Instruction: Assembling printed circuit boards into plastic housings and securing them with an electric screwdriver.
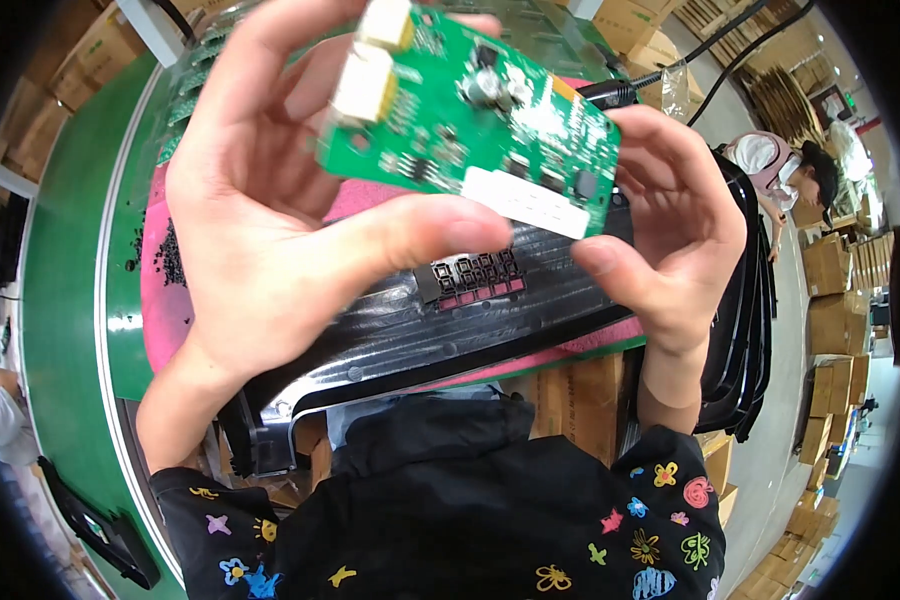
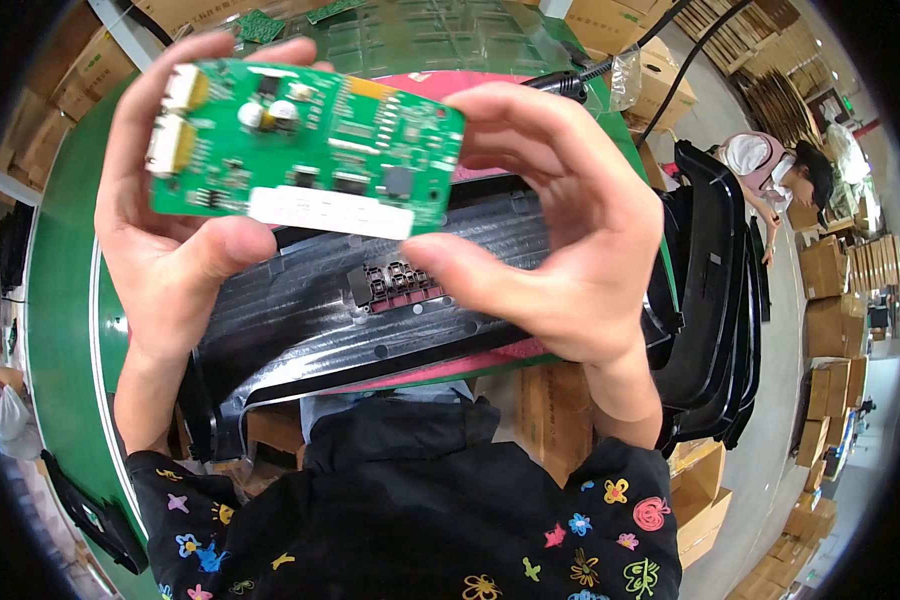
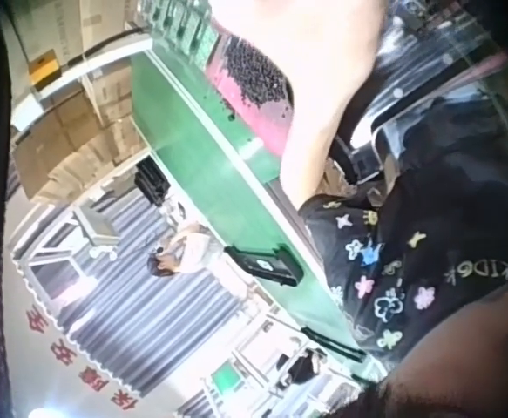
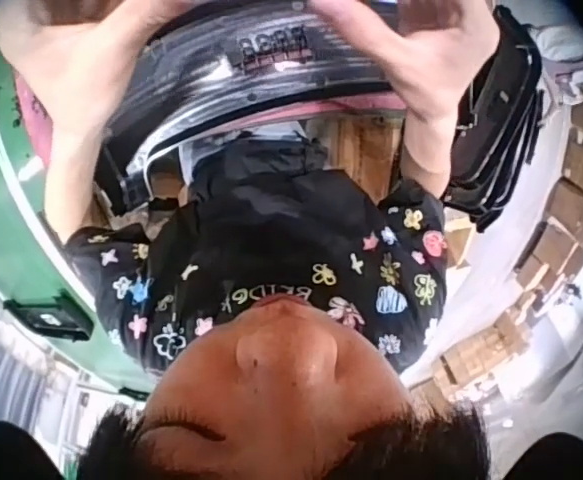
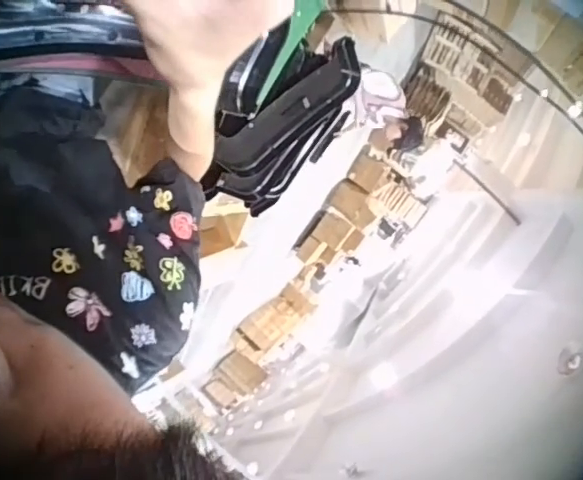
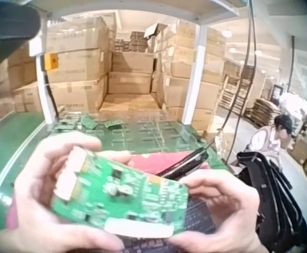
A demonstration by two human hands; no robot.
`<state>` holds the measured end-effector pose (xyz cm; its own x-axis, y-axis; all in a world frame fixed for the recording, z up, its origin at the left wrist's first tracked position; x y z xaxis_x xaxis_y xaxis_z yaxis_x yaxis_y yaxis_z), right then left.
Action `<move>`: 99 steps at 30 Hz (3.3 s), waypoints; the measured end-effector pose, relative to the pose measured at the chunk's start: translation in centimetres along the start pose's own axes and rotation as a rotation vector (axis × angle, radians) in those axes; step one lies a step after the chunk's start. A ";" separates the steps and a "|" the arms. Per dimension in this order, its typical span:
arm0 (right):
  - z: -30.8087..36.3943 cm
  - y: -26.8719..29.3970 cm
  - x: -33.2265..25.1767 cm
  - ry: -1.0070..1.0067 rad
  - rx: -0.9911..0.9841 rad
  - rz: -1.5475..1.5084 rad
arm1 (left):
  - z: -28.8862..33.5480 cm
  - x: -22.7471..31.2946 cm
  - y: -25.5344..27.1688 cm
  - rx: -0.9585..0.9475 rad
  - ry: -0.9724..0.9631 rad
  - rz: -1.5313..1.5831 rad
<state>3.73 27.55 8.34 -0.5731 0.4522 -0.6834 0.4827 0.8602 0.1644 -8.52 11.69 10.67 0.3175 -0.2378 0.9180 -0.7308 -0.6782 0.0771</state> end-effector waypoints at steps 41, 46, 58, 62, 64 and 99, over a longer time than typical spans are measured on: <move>5.7 1.7 6.6 -0.152 -0.608 0.355 | 3.6 -8.7 -0.8 -0.503 0.409 -0.766; 5.3 1.7 6.2 -0.201 -0.553 0.313 | 3.6 -6.7 -0.3 -0.493 0.355 -0.798; -2.0 11.5 8.4 -0.326 -0.343 0.833 | 4.0 -4.5 12.5 -0.137 0.340 -1.239; -3.6 9.8 11.7 -0.447 -0.230 0.470 | 4.6 -6.0 12.8 -0.107 0.392 -1.242; -4.6 6.9 10.6 -0.331 -0.007 0.446 | 4.8 -6.7 13.3 -0.088 0.356 -1.242; -2.3 0.7 1.5 0.046 0.228 -1.156 | -0.5 -5.9 0.5 -0.285 0.601 0.005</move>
<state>1.74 29.37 9.06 -0.7686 -0.5561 -0.3163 -0.2343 0.7048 -0.6696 -11.01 13.11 5.46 -0.0181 0.2449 0.9694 -0.8890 -0.4477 0.0965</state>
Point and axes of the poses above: each hand's wrist, its own z-axis away from the middle knuckle, its own y-axis out of the back of the hand, x = y × z, the point moved 4 cm from there along -z, towards the middle knuckle, and after that the axes turned 11 degrees about y, right-handed, at the moved point
